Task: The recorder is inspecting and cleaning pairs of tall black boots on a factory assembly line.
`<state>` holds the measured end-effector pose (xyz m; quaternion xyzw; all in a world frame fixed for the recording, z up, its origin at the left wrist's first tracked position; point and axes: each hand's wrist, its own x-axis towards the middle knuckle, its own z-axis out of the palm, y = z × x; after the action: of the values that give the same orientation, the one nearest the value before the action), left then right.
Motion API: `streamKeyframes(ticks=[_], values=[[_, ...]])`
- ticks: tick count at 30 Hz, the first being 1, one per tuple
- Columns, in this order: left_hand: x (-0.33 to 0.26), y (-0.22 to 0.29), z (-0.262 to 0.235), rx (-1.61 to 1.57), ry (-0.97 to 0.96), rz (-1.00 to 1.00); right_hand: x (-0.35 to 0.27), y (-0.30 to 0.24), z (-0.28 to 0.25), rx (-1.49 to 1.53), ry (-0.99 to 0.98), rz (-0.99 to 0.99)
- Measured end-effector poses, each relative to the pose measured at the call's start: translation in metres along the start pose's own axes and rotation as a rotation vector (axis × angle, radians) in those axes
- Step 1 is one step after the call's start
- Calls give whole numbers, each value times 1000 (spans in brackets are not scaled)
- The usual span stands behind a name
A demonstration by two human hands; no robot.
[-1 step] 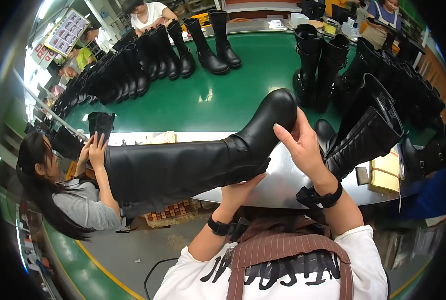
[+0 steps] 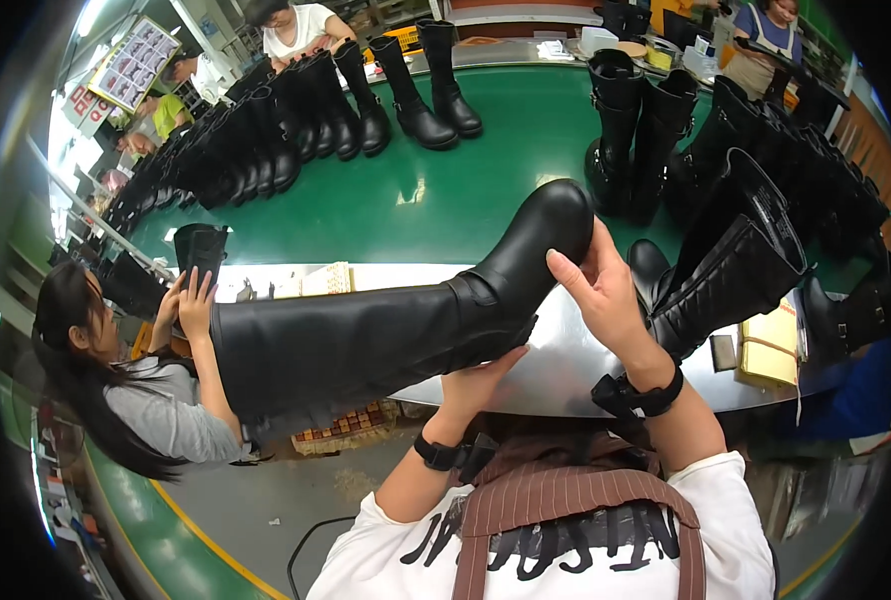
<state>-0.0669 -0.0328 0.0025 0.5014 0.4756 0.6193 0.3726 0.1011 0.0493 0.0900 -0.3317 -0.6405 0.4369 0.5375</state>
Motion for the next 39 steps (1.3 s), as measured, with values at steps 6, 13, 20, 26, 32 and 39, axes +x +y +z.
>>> streamKeyframes(ticks=[6,13,20,26,32,39], values=[[33,6,-21,492,-17,387,27,14,16,312,-65,369],[44,9,-14,405,429,610,77,40,21,698,-191,631],[4,38,-3,468,383,570,62,77,21,775,-358,613],[11,21,3,375,174,131,48,73,19,155,-264,565],[15,-20,-4,285,291,-59,-11,-64,-20,-160,-402,-201],[5,-45,-16,541,306,-113,-57,-194,-58,215,-581,-584]])
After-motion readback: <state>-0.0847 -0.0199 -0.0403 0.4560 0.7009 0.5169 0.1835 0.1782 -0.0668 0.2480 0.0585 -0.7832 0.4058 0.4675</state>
